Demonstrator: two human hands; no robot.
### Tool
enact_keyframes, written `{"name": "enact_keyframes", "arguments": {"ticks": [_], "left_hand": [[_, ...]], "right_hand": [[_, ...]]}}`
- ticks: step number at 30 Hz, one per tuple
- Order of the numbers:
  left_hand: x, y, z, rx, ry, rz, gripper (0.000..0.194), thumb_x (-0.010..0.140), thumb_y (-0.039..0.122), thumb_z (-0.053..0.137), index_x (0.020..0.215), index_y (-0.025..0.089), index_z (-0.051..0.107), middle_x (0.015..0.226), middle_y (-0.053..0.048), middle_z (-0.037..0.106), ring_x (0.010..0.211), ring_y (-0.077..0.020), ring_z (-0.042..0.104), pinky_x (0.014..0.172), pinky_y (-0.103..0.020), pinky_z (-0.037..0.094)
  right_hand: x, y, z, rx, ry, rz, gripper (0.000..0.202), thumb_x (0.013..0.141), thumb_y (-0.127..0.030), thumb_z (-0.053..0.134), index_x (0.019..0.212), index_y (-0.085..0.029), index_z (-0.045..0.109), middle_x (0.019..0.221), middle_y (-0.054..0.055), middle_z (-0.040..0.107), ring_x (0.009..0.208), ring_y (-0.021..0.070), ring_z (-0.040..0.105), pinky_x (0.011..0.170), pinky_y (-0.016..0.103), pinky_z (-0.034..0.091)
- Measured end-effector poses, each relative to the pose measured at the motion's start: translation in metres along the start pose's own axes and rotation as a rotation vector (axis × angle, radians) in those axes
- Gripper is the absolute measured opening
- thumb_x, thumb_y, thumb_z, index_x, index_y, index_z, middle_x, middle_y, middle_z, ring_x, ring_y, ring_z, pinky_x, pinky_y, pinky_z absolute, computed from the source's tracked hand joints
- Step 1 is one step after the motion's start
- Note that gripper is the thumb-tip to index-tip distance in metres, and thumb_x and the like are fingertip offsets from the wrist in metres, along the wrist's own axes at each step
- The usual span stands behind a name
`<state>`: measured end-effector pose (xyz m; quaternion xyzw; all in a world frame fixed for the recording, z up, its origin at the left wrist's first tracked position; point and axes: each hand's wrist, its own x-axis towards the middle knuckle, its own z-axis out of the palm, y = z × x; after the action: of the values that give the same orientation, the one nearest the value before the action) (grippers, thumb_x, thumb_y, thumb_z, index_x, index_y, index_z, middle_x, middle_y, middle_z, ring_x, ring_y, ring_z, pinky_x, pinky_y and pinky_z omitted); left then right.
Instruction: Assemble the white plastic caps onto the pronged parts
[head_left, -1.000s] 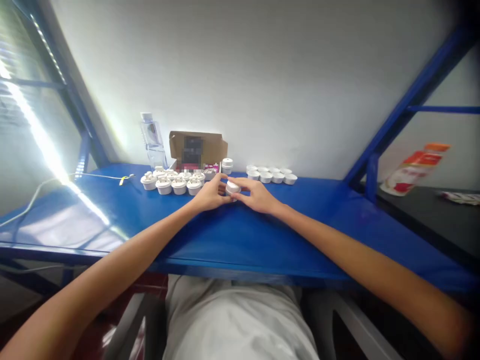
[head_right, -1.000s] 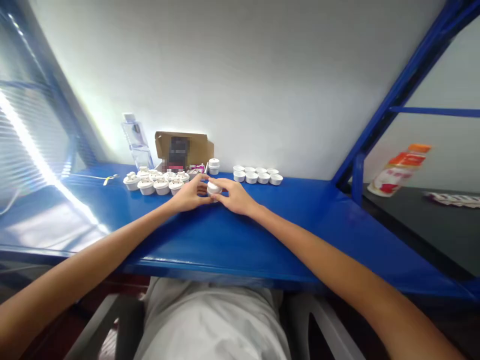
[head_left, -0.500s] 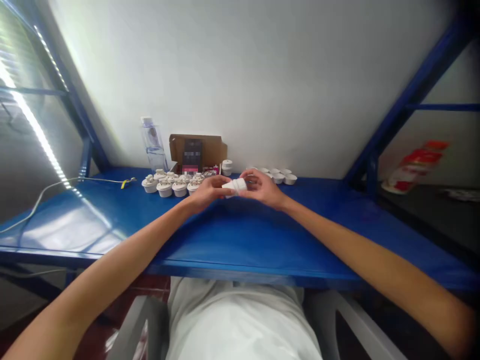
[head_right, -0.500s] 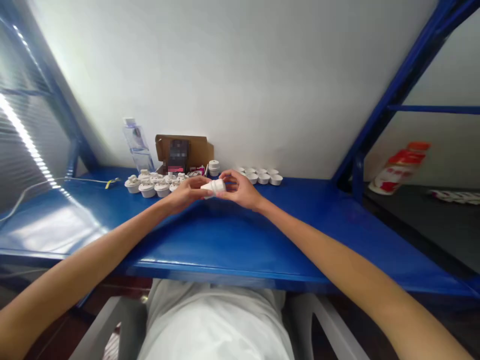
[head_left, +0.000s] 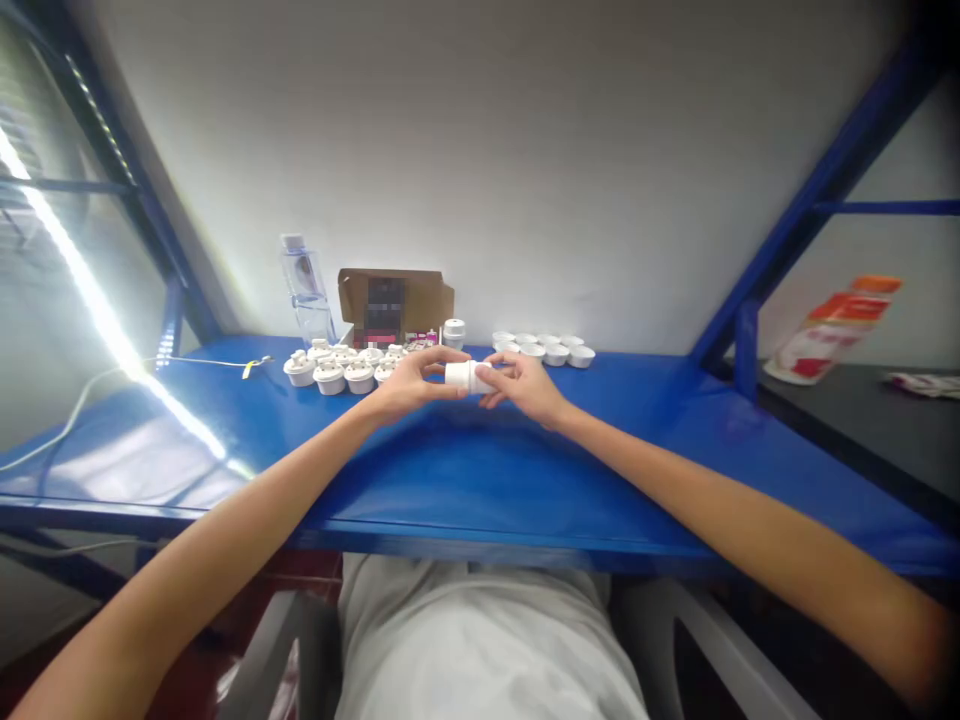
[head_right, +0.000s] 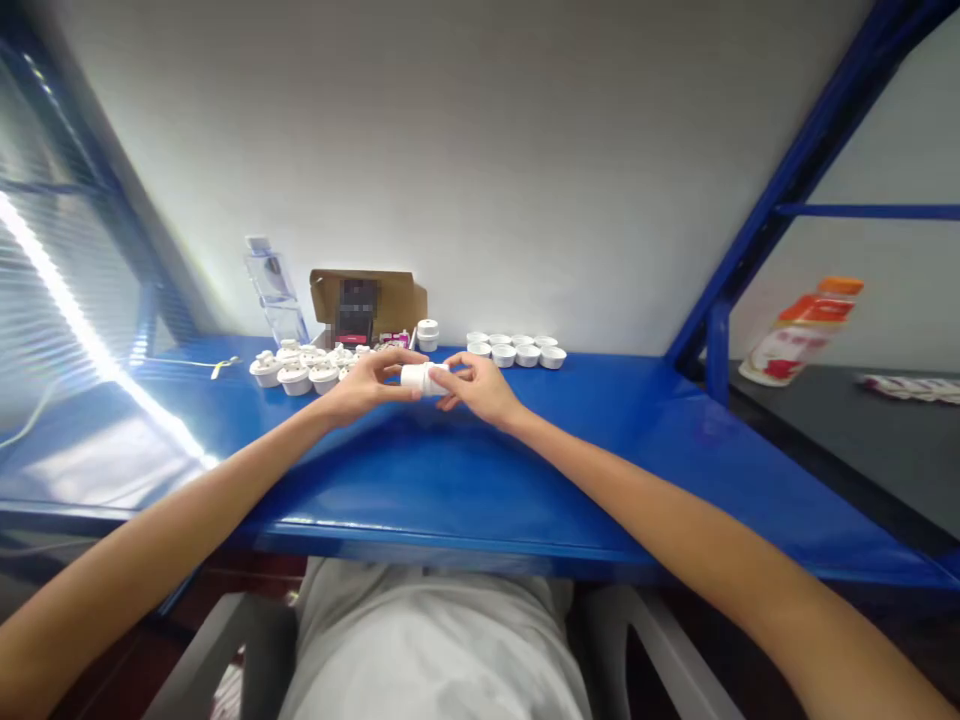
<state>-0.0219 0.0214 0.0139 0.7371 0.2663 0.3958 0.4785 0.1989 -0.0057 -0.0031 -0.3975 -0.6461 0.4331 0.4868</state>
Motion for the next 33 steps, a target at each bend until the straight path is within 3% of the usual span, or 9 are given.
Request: {"name": "enact_keyframes", "arguments": {"ticks": [7,12,16,18,21,23,26,31,33], "left_hand": [[-0.001,0.004,0.007,0.018,0.041,0.054,0.056,0.062,0.031,0.092,0.112,0.018,0.069,0.123,-0.009,0.067,0.107,-0.0256,0.067,0.095,-0.039,0.053],[0.001,0.010,0.010,-0.250,0.069,-0.139,0.044,0.081,0.049,0.078,0.111,0.018,0.067,0.119,-0.009,0.068,0.109,-0.0229,0.068,0.097,-0.038,0.055],[0.001,0.008,0.009,-0.148,0.071,-0.279,0.053,0.085,0.064,0.069,0.104,0.014,0.066,0.097,-0.011,0.069,0.087,-0.0209,0.070,0.086,-0.042,0.059],[0.001,0.007,0.007,-0.105,0.071,-0.186,0.057,0.076,0.052,0.083,0.117,0.018,0.062,0.107,-0.011,0.070,0.101,-0.0237,0.069,0.092,-0.042,0.057],[0.001,0.006,0.004,-0.082,0.117,-0.007,0.094,0.062,0.032,0.094,0.142,0.035,0.045,0.144,-0.009,0.058,0.133,-0.0261,0.056,0.103,-0.040,0.051],[0.001,0.006,0.003,-0.069,0.134,-0.084,0.081,0.074,0.046,0.086,0.142,0.036,0.044,0.142,-0.010,0.059,0.129,-0.0274,0.059,0.097,-0.041,0.053],[0.001,0.004,0.005,-0.040,0.060,-0.266,0.060,0.087,0.069,0.062,0.121,0.019,0.059,0.110,-0.014,0.071,0.102,-0.0291,0.071,0.087,-0.044,0.056],[0.000,0.007,0.008,0.115,0.067,0.051,0.071,0.064,0.044,0.092,0.124,0.024,0.060,0.143,-0.010,0.059,0.138,-0.0300,0.052,0.107,-0.039,0.046],[0.001,0.006,0.009,0.137,0.094,0.041,0.071,0.070,0.049,0.088,0.130,0.027,0.057,0.143,-0.010,0.059,0.136,-0.0291,0.053,0.103,-0.039,0.048]], "right_hand": [[0.001,-0.001,0.002,0.039,-0.014,0.181,0.059,0.086,-0.078,0.060,0.085,-0.019,0.065,0.060,0.005,0.068,0.048,0.0181,0.066,0.039,0.026,0.050],[0.003,0.004,0.002,0.057,0.111,0.056,0.058,0.082,-0.078,0.064,0.085,-0.020,0.065,0.061,0.002,0.067,0.051,0.0193,0.067,0.044,0.029,0.054],[0.004,0.007,0.003,0.044,0.126,0.015,0.058,0.079,-0.078,0.068,0.082,-0.021,0.063,0.061,0.003,0.067,0.052,0.0200,0.068,0.045,0.030,0.054],[0.004,0.008,0.002,0.038,0.138,0.011,0.057,0.079,-0.077,0.069,0.082,-0.021,0.063,0.062,0.003,0.068,0.052,0.0201,0.068,0.045,0.029,0.054],[0.005,0.009,0.002,0.033,0.169,0.010,0.058,0.079,-0.077,0.068,0.083,-0.020,0.063,0.062,0.004,0.068,0.053,0.0203,0.068,0.045,0.030,0.054],[0.005,0.009,0.002,0.029,0.172,0.002,0.058,0.079,-0.078,0.068,0.083,-0.020,0.063,0.063,0.004,0.068,0.053,0.0202,0.068,0.046,0.030,0.054],[0.004,0.009,0.003,0.008,0.151,-0.006,0.058,0.078,-0.078,0.068,0.083,-0.021,0.063,0.063,0.003,0.068,0.053,0.0202,0.068,0.047,0.030,0.055],[0.004,0.013,0.002,0.009,0.155,0.021,0.059,0.080,-0.078,0.066,0.084,-0.020,0.065,0.063,0.004,0.068,0.053,0.0196,0.068,0.047,0.029,0.054],[0.005,0.014,0.001,0.008,0.157,0.015,0.058,0.080,-0.078,0.066,0.085,-0.020,0.066,0.063,0.003,0.068,0.054,0.0195,0.068,0.048,0.029,0.054]]}}
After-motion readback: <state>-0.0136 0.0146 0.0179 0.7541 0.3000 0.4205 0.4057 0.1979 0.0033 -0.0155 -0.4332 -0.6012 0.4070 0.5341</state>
